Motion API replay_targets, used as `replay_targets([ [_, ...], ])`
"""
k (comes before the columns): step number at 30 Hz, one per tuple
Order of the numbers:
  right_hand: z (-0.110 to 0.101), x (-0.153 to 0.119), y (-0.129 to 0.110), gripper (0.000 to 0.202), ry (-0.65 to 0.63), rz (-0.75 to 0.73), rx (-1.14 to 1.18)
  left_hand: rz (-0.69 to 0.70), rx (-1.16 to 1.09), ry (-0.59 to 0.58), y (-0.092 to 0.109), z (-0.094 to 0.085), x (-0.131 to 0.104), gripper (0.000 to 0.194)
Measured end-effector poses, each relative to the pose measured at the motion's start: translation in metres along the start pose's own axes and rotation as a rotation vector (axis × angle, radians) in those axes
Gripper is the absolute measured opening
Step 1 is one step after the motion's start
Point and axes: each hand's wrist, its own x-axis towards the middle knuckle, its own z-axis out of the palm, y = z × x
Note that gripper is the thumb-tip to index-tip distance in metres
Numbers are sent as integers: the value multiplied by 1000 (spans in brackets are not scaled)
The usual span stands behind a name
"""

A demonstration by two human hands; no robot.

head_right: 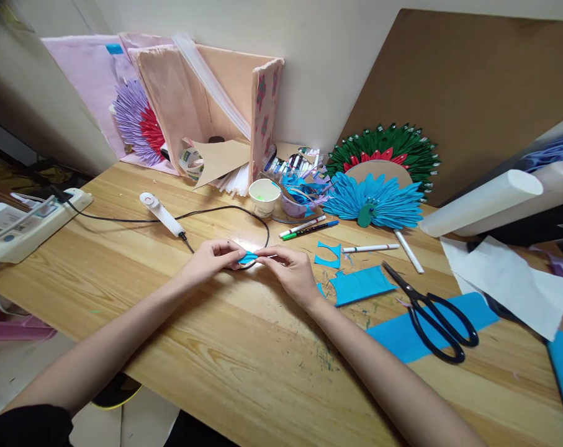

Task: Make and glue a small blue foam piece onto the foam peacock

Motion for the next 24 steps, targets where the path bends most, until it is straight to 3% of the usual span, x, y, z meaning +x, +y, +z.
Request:
replay_targets([
  [12,-5,2,3,7,77,73,31,-65,-35,80,4,-4,-2,19],
  [24,-2,1,3,11,101,68,-25,-55,-40,82,-1,-5,1,21],
])
